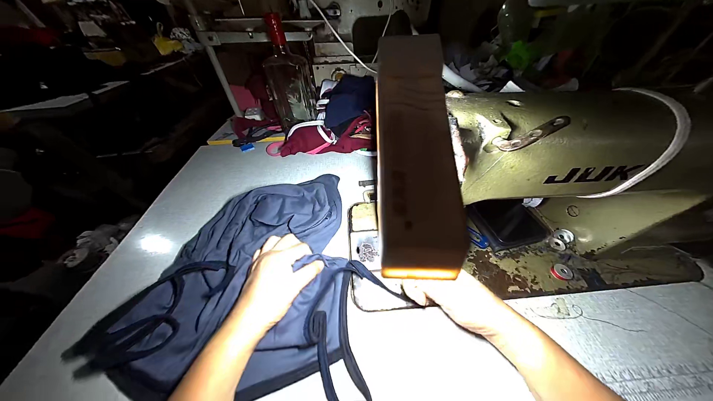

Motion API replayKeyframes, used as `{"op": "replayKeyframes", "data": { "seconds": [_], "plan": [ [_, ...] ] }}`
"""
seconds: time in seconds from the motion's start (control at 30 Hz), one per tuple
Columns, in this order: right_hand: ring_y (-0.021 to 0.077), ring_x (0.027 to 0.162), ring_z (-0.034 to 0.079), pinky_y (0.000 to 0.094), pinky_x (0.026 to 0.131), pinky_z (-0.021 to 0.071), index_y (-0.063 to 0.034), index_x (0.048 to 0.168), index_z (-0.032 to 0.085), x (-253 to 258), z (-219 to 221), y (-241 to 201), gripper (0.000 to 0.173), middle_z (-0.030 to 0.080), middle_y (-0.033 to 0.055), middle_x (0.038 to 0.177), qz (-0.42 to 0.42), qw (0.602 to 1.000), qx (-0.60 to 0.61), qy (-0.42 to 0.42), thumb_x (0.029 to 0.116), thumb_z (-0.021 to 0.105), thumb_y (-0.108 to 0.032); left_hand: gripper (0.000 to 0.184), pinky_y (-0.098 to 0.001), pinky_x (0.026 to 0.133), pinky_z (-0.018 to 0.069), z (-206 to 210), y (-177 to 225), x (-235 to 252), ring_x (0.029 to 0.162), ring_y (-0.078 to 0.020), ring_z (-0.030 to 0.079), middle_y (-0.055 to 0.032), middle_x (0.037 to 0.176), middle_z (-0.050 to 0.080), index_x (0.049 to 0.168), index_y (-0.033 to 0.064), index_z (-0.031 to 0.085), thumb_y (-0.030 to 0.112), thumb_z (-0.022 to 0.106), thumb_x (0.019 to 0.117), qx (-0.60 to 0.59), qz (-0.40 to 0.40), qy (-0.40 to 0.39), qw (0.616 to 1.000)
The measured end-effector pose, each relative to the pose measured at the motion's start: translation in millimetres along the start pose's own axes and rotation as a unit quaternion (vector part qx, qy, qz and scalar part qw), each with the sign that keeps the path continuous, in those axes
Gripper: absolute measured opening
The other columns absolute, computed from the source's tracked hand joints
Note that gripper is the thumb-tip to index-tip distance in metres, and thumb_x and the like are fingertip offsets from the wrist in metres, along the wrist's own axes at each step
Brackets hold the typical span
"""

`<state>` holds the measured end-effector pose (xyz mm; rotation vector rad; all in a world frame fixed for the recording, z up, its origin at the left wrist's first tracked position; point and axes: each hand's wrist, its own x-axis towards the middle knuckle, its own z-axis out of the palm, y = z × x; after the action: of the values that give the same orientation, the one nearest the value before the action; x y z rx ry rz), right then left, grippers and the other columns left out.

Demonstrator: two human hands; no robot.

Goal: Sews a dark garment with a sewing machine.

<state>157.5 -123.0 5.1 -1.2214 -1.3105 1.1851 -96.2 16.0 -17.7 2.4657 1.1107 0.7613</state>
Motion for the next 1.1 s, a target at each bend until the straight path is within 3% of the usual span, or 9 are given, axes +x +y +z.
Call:
{"op": "replayKeyframes", "data": {
  "seconds": [0.13,0.23,0.33,0.47,0.53,0.67,0.8,0.93,1.1],
  "plan": [
    [-0.0105,0.056,0.043,0.0092,0.054,0.0361,-0.0146,0.077,0.068,1.2,0.0,16.6,0.027,0.054,-0.0151,0.064,-0.073,0.996,0.004,0.043,0.0943,0.051,-0.004,0.055,-0.0552,0.097,0.0412,-3.7,4.6,-8.6,0.117,-0.024,0.055,0.0023,0.115,0.066,0.109,0.0205,0.075,0.064,0.068,0.0769,0.023,-0.02,-0.019,0.999],
    [-0.0054,0.079,0.061,0.0139,0.073,0.0508,-0.0127,0.097,0.076,0.3,9.8,13.3,0.017,0.07,-0.0076,0.088,-0.064,0.982,-0.161,0.075,0.0956,0.059,-0.013,0.072,-0.052,0.107,0.045,1.8,34.5,-38.0,0.13,-0.0262,0.055,-0.0068,0.131,0.065,0.128,0.0121,0.067,0.066,0.063,0.0805,0.0,-0.007,0.033,0.999],
    [0.0011,0.084,0.063,0.0234,0.077,0.0522,-0.0173,0.103,0.076,-6.5,20.9,15.5,0.024,0.069,-0.006,0.094,-0.069,0.949,-0.291,0.094,0.0996,0.056,-0.03,0.061,-0.0423,0.109,0.0411,-0.3,65.2,-74.3,0.125,-0.0248,0.056,-0.0121,0.116,0.068,0.108,0.0112,0.068,0.068,0.065,0.0861,-0.042,0.071,0.08,0.993],
    [0.0049,0.081,0.065,0.0291,0.07,0.0546,-0.0185,0.098,0.075,-41.6,42.3,15.3,0.025,0.07,-0.0051,0.089,-0.081,0.928,-0.323,0.167,0.1001,0.056,-0.034,0.052,-0.0527,0.092,0.046,-7.4,95.7,-103.2,0.107,-0.0341,0.064,-0.0145,0.106,0.07,0.098,0.0098,0.074,0.059,0.072,0.084,0.042,0.1,-0.064,0.992],
    [0.0046,0.078,0.066,0.0276,0.067,0.0543,-0.0174,0.098,0.077,-65.3,54.4,15.2,0.023,0.071,-0.0046,0.088,-0.094,0.929,-0.305,0.19,0.0968,0.059,-0.031,0.031,-0.052,0.096,0.0438,-5.2,102.9,-110.9,0.111,-0.0332,0.063,-0.0137,0.109,0.071,0.098,0.0092,0.074,0.039,0.071,0.0884,0.03,0.088,-0.072,0.993],
    [0.0258,0.098,0.068,0.0514,0.085,0.0513,-0.0141,0.11,0.078,-98.0,71.9,2.8,0.027,0.073,0.0072,0.1,-0.066,0.925,-0.354,0.121,0.0917,0.07,-0.031,0.013,-0.0438,0.096,0.0438,-1.5,116.9,-119.4,0.109,-0.028,0.062,-0.0139,0.105,0.071,0.085,0.0067,0.075,0.011,0.063,0.0887,-0.045,0.03,-0.02,0.998],
    [0.021,0.083,0.068,0.0433,0.077,0.0514,-0.0098,0.088,0.077,-100.1,75.2,8.4,0.018,0.071,0.0057,0.082,-0.096,0.92,-0.34,0.172,0.0951,0.064,-0.02,0.009,-0.0205,0.088,0.0503,-12.1,122.8,-119.7,0.099,-0.0091,0.063,-0.0115,0.097,0.071,0.085,-0.0023,0.071,0.0,0.063,0.0853,-0.196,0.007,0.036,0.98],
    [0.0139,0.079,0.067,0.0345,0.072,0.0519,-0.0078,0.087,0.076,-105.6,58.6,-0.1,0.017,0.07,0.0048,0.08,-0.083,0.941,-0.281,0.168,0.0951,0.065,-0.019,0.027,-0.0129,0.069,0.0541,-47.3,109.2,-113.8,0.079,0.0093,0.064,0.0165,0.093,0.073,0.094,0.0114,0.063,-0.012,0.052,0.0864,-0.315,-0.062,0.045,0.946],
    [0.0106,0.069,0.061,0.0277,0.062,0.0495,-0.006,0.091,0.075,-108.1,60.6,-11.8,0.014,0.067,0.0053,0.079,-0.044,0.963,-0.23,0.133,0.0944,0.064,-0.014,0.016,-0.0127,0.067,0.0517,-47.7,111.7,-118.0,0.076,0.0067,0.06,0.0031,0.094,0.068,0.096,-0.0012,0.063,-0.01,0.057,0.0832,-0.299,-0.04,-0.019,0.953]
  ]
}}
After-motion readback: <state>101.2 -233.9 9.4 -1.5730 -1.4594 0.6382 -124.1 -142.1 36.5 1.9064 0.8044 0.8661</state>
